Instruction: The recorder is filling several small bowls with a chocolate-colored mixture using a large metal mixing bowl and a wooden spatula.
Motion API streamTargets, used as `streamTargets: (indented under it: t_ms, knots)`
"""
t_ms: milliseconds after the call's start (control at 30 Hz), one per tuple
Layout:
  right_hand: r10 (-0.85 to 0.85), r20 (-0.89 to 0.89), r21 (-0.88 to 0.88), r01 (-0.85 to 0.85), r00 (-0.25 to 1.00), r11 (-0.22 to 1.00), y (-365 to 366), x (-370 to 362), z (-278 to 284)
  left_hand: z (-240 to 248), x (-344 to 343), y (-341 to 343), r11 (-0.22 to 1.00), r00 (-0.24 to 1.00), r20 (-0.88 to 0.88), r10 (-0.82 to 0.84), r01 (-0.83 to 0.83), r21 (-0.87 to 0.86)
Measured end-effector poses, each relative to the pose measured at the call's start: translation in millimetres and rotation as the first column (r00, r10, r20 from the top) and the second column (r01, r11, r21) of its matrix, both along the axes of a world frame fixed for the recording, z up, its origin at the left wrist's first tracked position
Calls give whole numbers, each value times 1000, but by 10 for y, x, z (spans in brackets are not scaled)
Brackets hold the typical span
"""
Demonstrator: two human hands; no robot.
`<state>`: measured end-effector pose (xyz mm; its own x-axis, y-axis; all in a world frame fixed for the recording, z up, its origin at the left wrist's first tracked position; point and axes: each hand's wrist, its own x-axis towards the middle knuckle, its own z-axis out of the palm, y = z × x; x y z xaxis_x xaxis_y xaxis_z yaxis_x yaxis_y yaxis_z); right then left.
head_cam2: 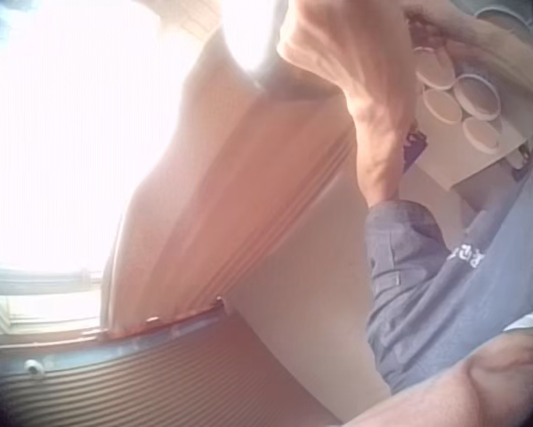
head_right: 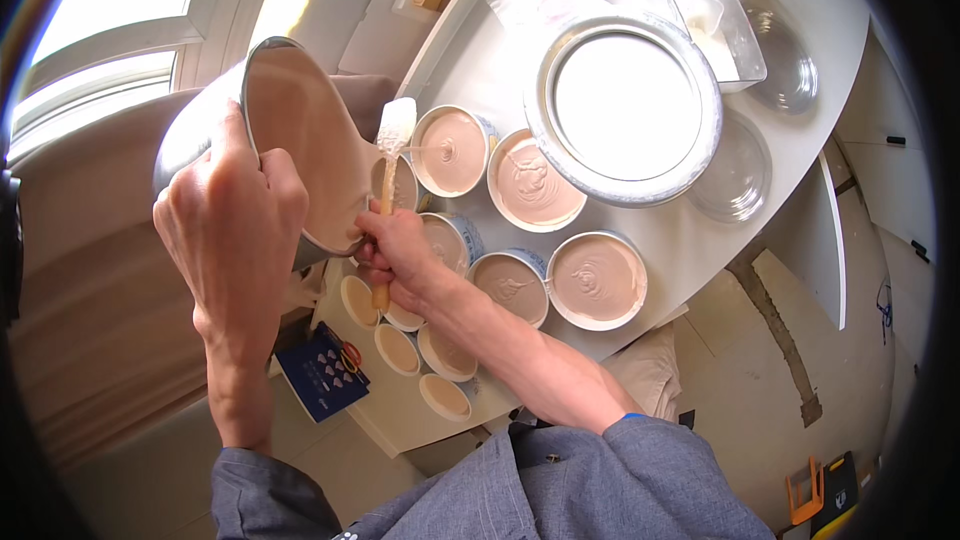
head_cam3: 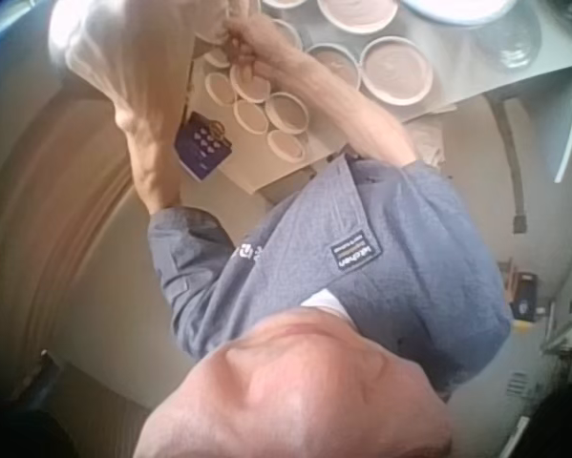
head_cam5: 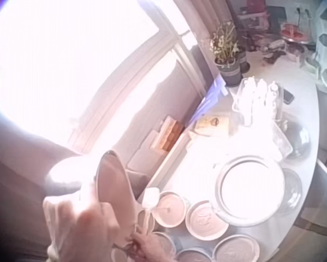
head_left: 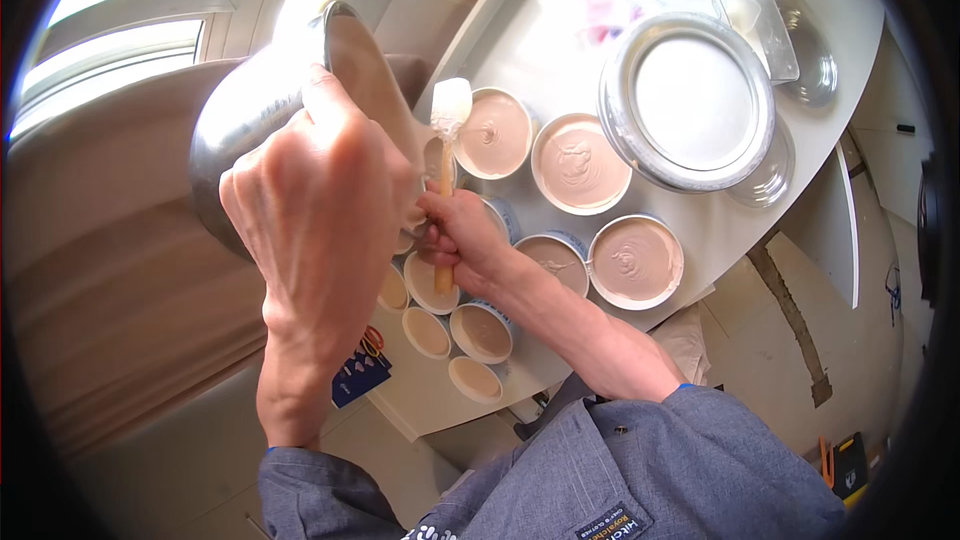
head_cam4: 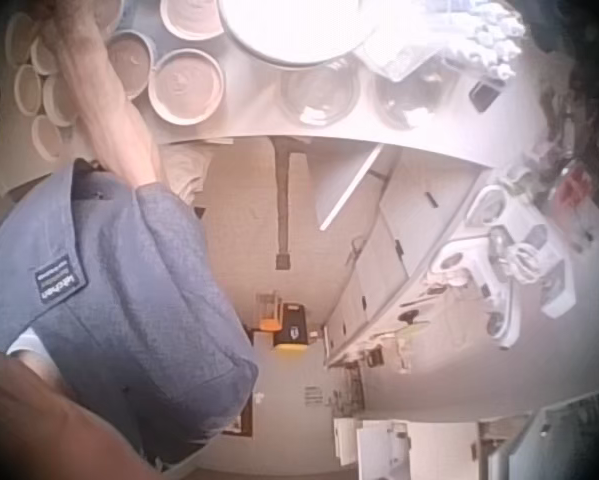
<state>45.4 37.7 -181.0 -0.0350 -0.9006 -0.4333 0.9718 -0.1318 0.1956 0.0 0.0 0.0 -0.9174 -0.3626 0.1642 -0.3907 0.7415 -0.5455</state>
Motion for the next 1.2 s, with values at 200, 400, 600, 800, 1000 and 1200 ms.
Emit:
streamTargets:
  t_ms: [200, 400, 600, 800, 1000, 1200]
  knots:
    - [49, -93, -11, -50, 995, 999, -88, 22, 165, 106, 216, -131, 994, 994, -63, 90, -94, -56]
    - [45, -222, 70, -31, 974, 997, -186, 136, 168, 39, 579, -524, 985, 958, -272, 95, -129, -113]
    - [71, -302, 194, -11, 951, 981, -265, 229, 234, 3, 792, -664, 944, 873, -386, 298, -329, -16]
    - [-5, -406, 282, 131, 914, 950, -301, 339, 317, 45, 951, -715, 921, 843, -374, 387, -376, 107]
    - [-46, -500, 277, 211, 865, 937, -261, 301, 371, 68, 1003, -792, 895, 844, -300, 444, -434, 104]
    - [-63, -472, 272, 213, 879, 938, -236, 332, 393, 115, 882, -746, 881, 819, -332, 469, -460, 109]
